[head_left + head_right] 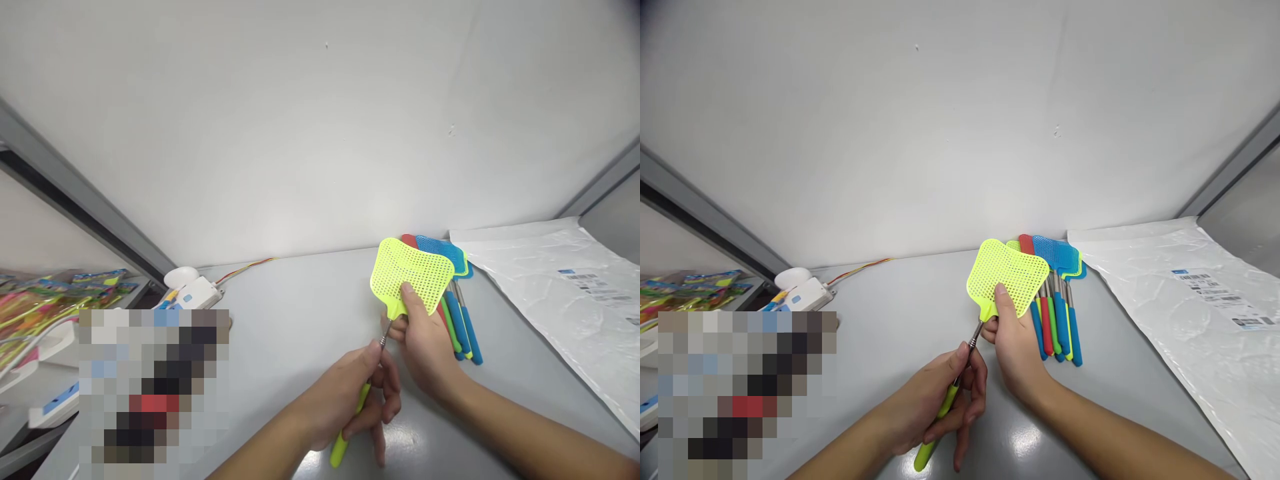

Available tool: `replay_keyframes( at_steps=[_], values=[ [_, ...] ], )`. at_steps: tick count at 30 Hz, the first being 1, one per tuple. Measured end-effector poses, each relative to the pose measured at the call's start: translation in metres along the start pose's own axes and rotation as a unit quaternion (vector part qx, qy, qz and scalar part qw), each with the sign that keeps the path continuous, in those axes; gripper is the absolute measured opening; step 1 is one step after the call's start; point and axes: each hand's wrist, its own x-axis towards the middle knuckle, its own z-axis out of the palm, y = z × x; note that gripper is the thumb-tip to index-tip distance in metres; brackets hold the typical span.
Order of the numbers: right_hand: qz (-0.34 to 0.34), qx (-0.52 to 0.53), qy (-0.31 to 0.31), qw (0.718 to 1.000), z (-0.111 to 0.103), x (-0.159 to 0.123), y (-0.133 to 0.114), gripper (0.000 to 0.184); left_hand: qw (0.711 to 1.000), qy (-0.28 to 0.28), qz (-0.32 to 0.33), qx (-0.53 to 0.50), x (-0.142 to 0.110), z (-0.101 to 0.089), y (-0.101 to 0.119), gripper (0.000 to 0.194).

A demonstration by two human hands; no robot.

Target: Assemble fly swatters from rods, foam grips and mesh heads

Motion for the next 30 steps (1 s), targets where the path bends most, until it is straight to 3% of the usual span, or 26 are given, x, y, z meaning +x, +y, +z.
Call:
replay_keyframes(
  at_steps=[7,14,20,30],
  values=[
    [-0.040,-0.064,0.001,0.997,-0.002,-0.002,0.003,0.043,1.000,0.010,-0.010,-0.005,-0.001,0.001,0.001,0.050],
    [-0.045,-0.057,-0.007,0.997,-0.004,-0.005,0.006,0.041,0.998,-0.032,-0.019,-0.040,-0.001,-0.003,0.002,0.050],
    [0.000,-0.007,0.000,1.000,0.000,-0.005,0.003,0.040,0.992,-0.076,-0.047,-0.093,0.001,-0.008,0.000,0.054],
    [0.028,-0.028,-0.032,0.999,0.005,-0.010,0.004,0.046,0.989,-0.052,-0.063,-0.121,0.002,-0.008,0.001,0.058]
  ],
)
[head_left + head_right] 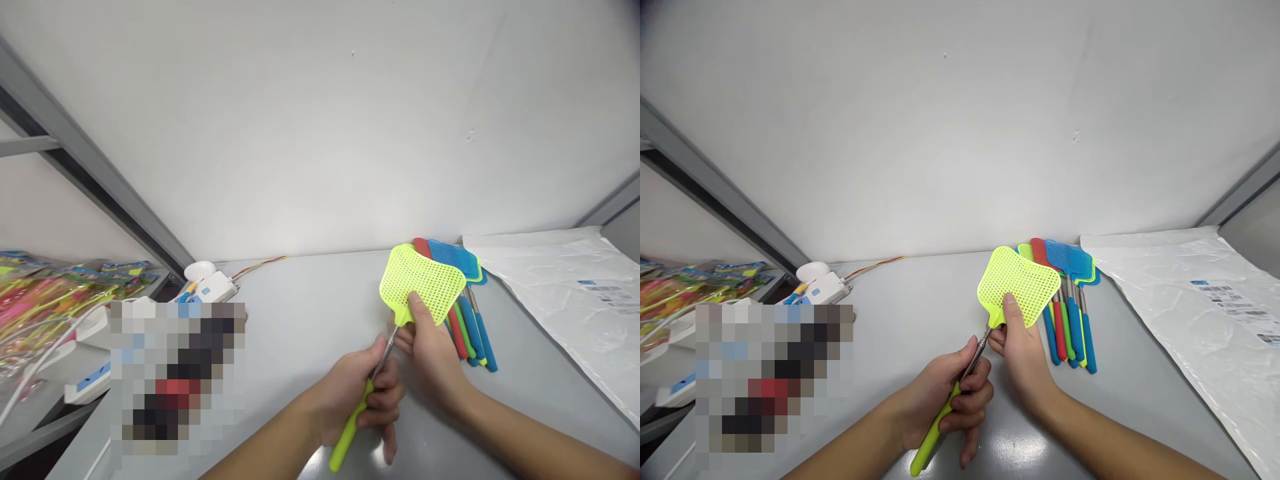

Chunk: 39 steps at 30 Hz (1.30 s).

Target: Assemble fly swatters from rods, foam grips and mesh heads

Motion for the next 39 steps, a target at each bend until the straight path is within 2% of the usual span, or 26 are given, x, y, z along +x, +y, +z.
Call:
replay_keyframes(
  at_steps=[5,11,24,28,33,39],
  values=[
    [0.001,-0.022,-0.023,0.999,0.001,-0.005,0.002,0.047,1.000,0.016,0.019,0.015,0.001,0.003,-0.001,0.057],
    [-0.022,-0.078,-0.045,0.996,0.000,-0.009,0.008,0.053,0.990,0.105,0.013,0.091,-0.008,0.016,0.007,0.054],
    [-0.042,-0.126,-0.035,0.991,0.000,-0.010,0.009,0.056,0.969,0.175,0.027,0.173,-0.008,0.016,0.008,0.054],
    [-0.046,-0.128,-0.040,0.990,0.001,-0.006,0.008,0.051,0.965,0.180,0.059,0.179,-0.005,0.014,0.005,0.052],
    [0.007,-0.107,-0.068,0.992,0.003,-0.002,0.004,0.047,0.975,0.158,0.104,0.119,-0.001,0.013,-0.001,0.048],
    [0.062,-0.054,-0.130,0.988,-0.005,0.007,0.003,0.040,0.987,0.124,0.086,0.054,0.000,0.007,0.003,0.047]
  ],
)
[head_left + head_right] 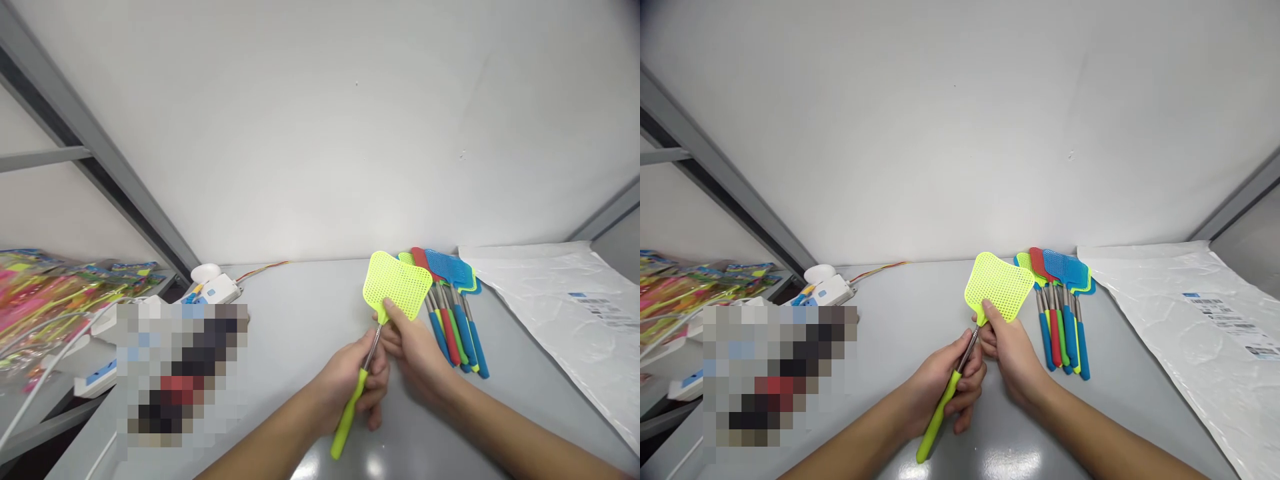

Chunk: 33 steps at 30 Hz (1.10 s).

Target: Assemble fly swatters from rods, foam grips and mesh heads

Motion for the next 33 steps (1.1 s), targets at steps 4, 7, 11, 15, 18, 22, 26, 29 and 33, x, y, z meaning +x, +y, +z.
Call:
replay_keyframes(
  at_steps=[4,7,11,15,18,22,26,29,33],
  values=[
    [0.013,0.001,-0.030,0.999,-0.001,-0.001,0.001,0.036,1.000,0.001,-0.002,-0.017,0.000,-0.002,0.004,0.045],
    [0.002,0.002,-0.037,0.999,-0.002,0.000,0.001,0.036,1.000,0.011,0.007,-0.011,-0.001,0.000,0.006,0.041],
    [-0.013,-0.028,-0.056,0.998,-0.006,0.004,0.000,0.037,0.999,0.028,0.015,-0.001,-0.003,0.002,0.008,0.038],
    [-0.044,-0.135,-0.115,0.983,-0.012,0.006,-0.004,0.047,0.999,0.040,0.019,0.003,-0.005,0.004,0.010,0.037],
    [-0.070,-0.168,-0.134,0.974,-0.013,0.003,-0.010,0.050,0.999,0.028,0.032,0.017,-0.006,0.004,0.011,0.034],
    [-0.092,-0.136,-0.127,0.978,-0.011,-0.005,-0.023,0.030,0.998,0.011,0.055,0.039,-0.007,0.004,0.014,0.030],
    [-0.110,-0.099,-0.111,0.983,-0.018,-0.006,-0.042,0.027,0.997,-0.009,0.052,0.056,-0.012,0.005,0.017,0.031],
    [-0.159,-0.044,-0.029,0.986,-0.036,0.004,-0.061,0.028,0.997,-0.013,0.028,0.077,-0.014,0.007,0.017,0.032],
    [-0.206,0.014,0.014,0.978,-0.054,0.017,-0.073,0.024,0.997,-0.017,0.008,0.081,-0.012,0.008,0.014,0.032]
  ],
)
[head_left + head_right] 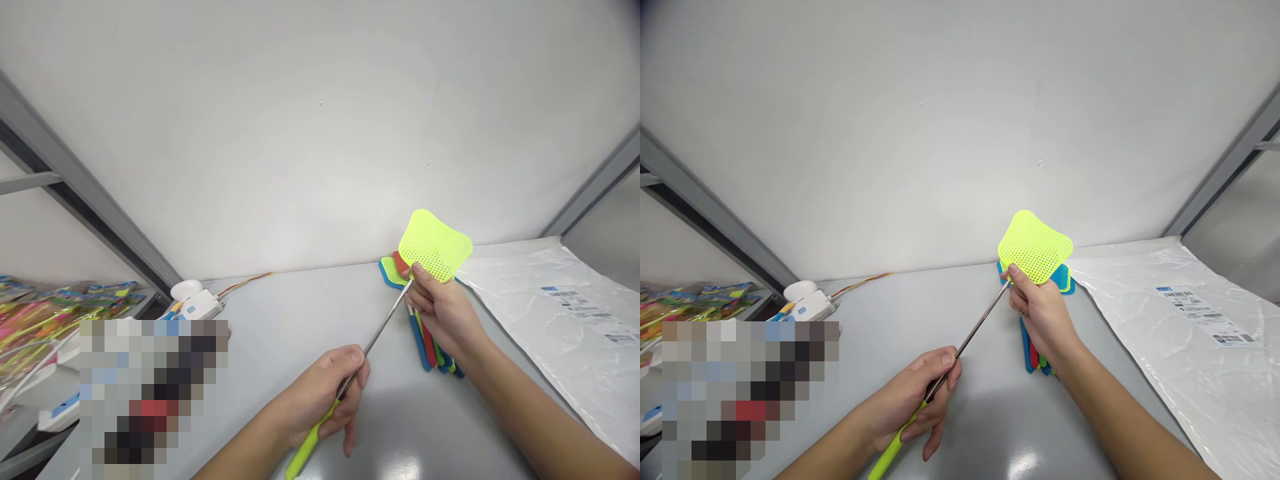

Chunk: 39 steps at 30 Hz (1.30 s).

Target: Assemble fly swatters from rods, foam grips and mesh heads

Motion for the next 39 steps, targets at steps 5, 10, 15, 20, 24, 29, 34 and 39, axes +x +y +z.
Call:
replay_keyframes(
  at_steps=[5,10,15,20,24,29,34,39],
  values=[
    [0.053,-0.012,-0.045,0.998,0.017,-0.016,0.016,0.029,1.000,0.008,-0.003,-0.008,-0.001,0.000,0.002,0.031],
    [0.115,-0.017,-0.085,0.990,0.030,-0.032,0.025,0.040,1.000,-0.007,-0.014,-0.011,-0.003,-0.003,0.005,0.036],
    [0.081,-0.025,-0.074,0.994,0.025,-0.028,0.011,0.037,0.999,-0.051,-0.014,-0.006,-0.002,-0.005,0.010,0.038],
    [0.031,-0.008,-0.036,0.999,0.018,-0.024,-0.001,0.036,0.997,-0.075,-0.019,0.002,-0.006,-0.006,0.014,0.035],
    [-0.005,-0.002,0.014,1.000,0.013,-0.020,-0.007,0.035,0.995,-0.090,-0.027,0.021,-0.008,-0.008,0.014,0.034],
    [-0.061,0.039,0.076,0.994,0.000,-0.010,-0.022,0.029,0.994,-0.092,-0.044,0.041,-0.008,-0.008,0.012,0.034],
    [-0.121,0.087,0.117,0.982,-0.022,0.006,-0.034,0.025,0.993,-0.096,-0.056,0.045,-0.005,-0.004,0.007,0.030],
    [-0.026,0.050,0.062,0.997,0.002,-0.010,0.006,0.030,0.997,-0.053,-0.041,0.037,-0.001,-0.010,0.006,0.033]
  ],
)
